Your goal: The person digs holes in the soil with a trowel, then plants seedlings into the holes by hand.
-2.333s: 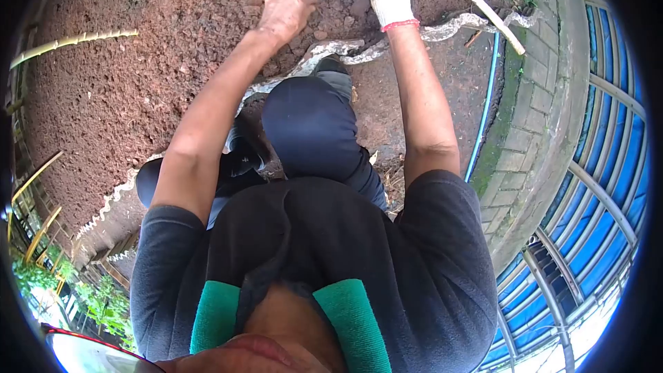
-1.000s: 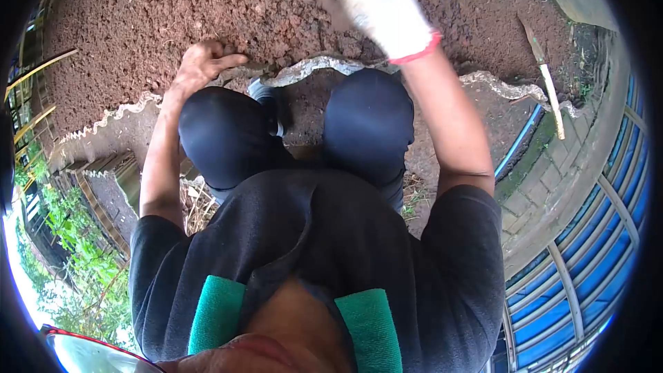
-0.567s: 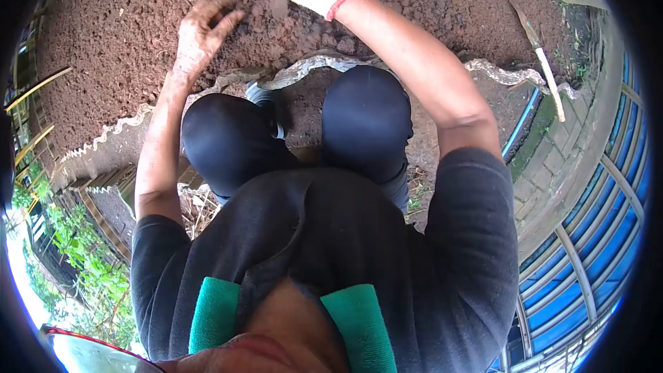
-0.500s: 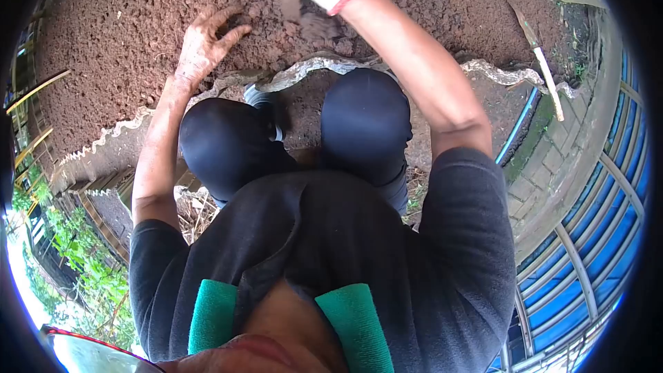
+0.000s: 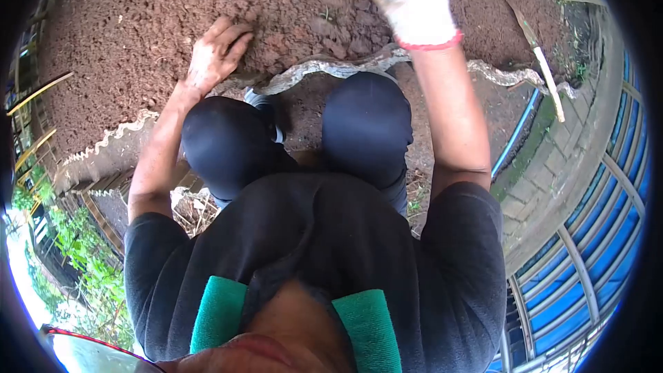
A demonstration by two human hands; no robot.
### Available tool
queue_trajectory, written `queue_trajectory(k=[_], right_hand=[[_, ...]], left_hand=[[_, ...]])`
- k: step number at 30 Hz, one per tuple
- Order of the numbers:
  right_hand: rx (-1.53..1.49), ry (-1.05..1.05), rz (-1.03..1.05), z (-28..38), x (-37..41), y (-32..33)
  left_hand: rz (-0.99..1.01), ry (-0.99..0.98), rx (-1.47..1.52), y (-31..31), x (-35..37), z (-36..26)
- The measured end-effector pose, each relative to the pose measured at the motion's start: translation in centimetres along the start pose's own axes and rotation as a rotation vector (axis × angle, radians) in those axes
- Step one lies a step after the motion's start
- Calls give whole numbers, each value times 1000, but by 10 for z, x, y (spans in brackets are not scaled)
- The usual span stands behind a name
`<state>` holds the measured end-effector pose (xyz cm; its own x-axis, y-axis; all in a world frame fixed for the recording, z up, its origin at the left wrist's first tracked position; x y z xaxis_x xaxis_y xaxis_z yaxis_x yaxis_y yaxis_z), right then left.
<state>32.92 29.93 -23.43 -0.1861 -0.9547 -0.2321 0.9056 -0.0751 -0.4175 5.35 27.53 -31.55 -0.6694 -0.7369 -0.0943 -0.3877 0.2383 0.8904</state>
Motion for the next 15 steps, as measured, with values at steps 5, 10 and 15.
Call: queue_trajectory(k=[5,10,15], right_hand=[[66,-220,63,-31,20,9],[-232,-47,-25,-4,16,32],[854,436,-197,41,47,77]], left_hand=[[-102,93,18,31,0,7],[224,-116,46,-18,-86,-51],[582,-119,-47,-85,-104,-78]])
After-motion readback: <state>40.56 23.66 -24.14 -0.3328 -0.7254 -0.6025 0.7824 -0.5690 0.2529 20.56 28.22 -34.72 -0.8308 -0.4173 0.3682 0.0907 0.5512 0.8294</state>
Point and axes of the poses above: each hand's wrist, its own x-axis away from the middle knuckle, its own y-axis out of the back of the hand, z = x × y, the point moved 9 cm from there along -x, towards the middle knuckle, and after that the axes turned 2 degrees about z, right-handed, at the moved point
